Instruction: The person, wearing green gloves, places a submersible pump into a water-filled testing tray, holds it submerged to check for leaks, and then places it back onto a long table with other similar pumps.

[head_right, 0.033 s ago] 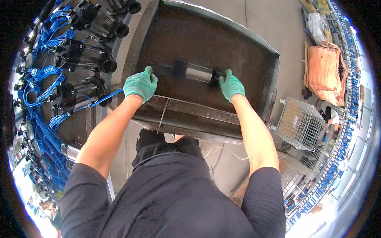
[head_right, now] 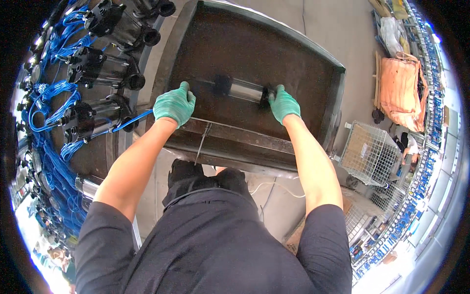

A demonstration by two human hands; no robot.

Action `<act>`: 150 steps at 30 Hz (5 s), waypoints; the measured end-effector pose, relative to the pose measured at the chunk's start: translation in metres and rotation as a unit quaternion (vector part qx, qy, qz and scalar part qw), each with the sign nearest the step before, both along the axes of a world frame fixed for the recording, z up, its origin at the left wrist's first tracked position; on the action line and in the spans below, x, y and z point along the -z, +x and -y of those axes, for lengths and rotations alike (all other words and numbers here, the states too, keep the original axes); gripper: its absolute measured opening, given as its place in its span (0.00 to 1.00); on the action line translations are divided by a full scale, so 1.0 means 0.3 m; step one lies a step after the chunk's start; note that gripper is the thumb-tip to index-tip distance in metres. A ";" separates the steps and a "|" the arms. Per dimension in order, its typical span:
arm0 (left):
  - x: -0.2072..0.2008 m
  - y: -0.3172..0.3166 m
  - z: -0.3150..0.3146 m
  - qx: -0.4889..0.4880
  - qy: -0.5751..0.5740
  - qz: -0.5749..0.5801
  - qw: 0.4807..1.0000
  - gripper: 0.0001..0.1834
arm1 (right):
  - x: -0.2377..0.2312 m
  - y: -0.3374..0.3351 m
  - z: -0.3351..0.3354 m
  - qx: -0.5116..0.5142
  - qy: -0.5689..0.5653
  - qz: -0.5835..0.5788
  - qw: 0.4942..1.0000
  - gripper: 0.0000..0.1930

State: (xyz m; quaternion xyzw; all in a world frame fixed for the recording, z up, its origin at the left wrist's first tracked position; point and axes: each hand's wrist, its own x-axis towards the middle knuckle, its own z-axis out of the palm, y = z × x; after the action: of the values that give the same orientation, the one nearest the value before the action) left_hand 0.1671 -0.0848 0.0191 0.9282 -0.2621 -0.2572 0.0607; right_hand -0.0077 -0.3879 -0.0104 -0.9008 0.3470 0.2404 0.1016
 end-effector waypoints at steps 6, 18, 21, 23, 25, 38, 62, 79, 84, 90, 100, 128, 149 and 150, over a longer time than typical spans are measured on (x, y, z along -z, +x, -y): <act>0.022 0.008 -0.022 -0.012 -0.031 0.004 0.999 0.17 | 0.065 0.107 -0.024 -0.002 -0.015 -0.085 0.996 0.35; 0.025 0.014 -0.021 -0.026 -0.053 0.007 0.998 0.18 | 0.108 0.162 -0.033 0.087 -0.047 -0.079 0.992 0.39; 0.010 0.018 -0.026 -0.047 -0.084 0.003 0.995 0.17 | 0.044 0.165 -0.053 0.065 -0.056 -0.104 0.991 0.41; -0.006 0.014 -0.055 -0.064 -0.096 -0.008 0.993 0.17 | -0.053 0.166 -0.077 0.047 -0.056 -0.107 0.992 0.41; 0.052 0.023 -0.088 -0.152 -0.222 0.018 0.963 0.17 | -0.186 0.156 -0.109 0.026 -0.057 -0.104 0.993 0.42; -0.443 0.091 -0.470 -0.536 -0.599 -0.293 0.517 0.06 | -0.781 -0.184 -0.166 -0.043 0.004 0.100 0.994 0.12; -0.154 -0.599 -1.046 -0.378 -0.436 -0.127 0.807 0.11 | -0.443 -0.447 -0.468 -0.136 0.016 0.232 0.963 0.13; -0.116 -0.231 -0.558 -0.065 -0.292 -0.158 0.941 0.27 | -0.427 -0.479 -0.482 -0.130 -0.015 0.250 0.959 0.10; -0.020 -0.180 -0.538 -0.087 -0.288 -0.259 0.918 0.23 | -0.413 -0.494 -0.487 -0.095 -0.005 0.246 0.965 0.10; 0.109 -0.128 -0.510 -0.116 -0.256 -0.220 0.934 0.24 | -0.457 -0.474 -0.517 -0.089 0.005 0.219 0.972 0.13; 0.103 -0.120 -0.573 0.002 -0.371 -0.208 0.905 0.22 | -0.497 -0.456 -0.544 -0.077 0.027 0.217 0.973 0.14; 0.012 -0.130 -0.577 0.106 -0.414 -0.191 0.884 0.13 | -0.483 -0.469 -0.514 -0.074 0.049 0.203 0.975 0.18; 0.091 -0.087 -0.509 -0.237 -0.246 -0.389 0.856 0.21 | -0.477 -0.477 -0.536 -0.081 0.041 0.218 0.972 0.15; 0.142 -0.077 -0.532 -0.265 -0.246 -0.384 0.850 0.20 | -0.477 -0.470 -0.540 -0.087 0.046 0.224 0.970 0.15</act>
State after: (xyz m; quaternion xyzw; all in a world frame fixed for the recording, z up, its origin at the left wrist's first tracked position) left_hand 0.1441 0.0749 -0.0235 0.7441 -0.0171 -0.4945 0.4488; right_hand -0.1486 -0.2257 0.1327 -0.9530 0.2239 0.0561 0.1964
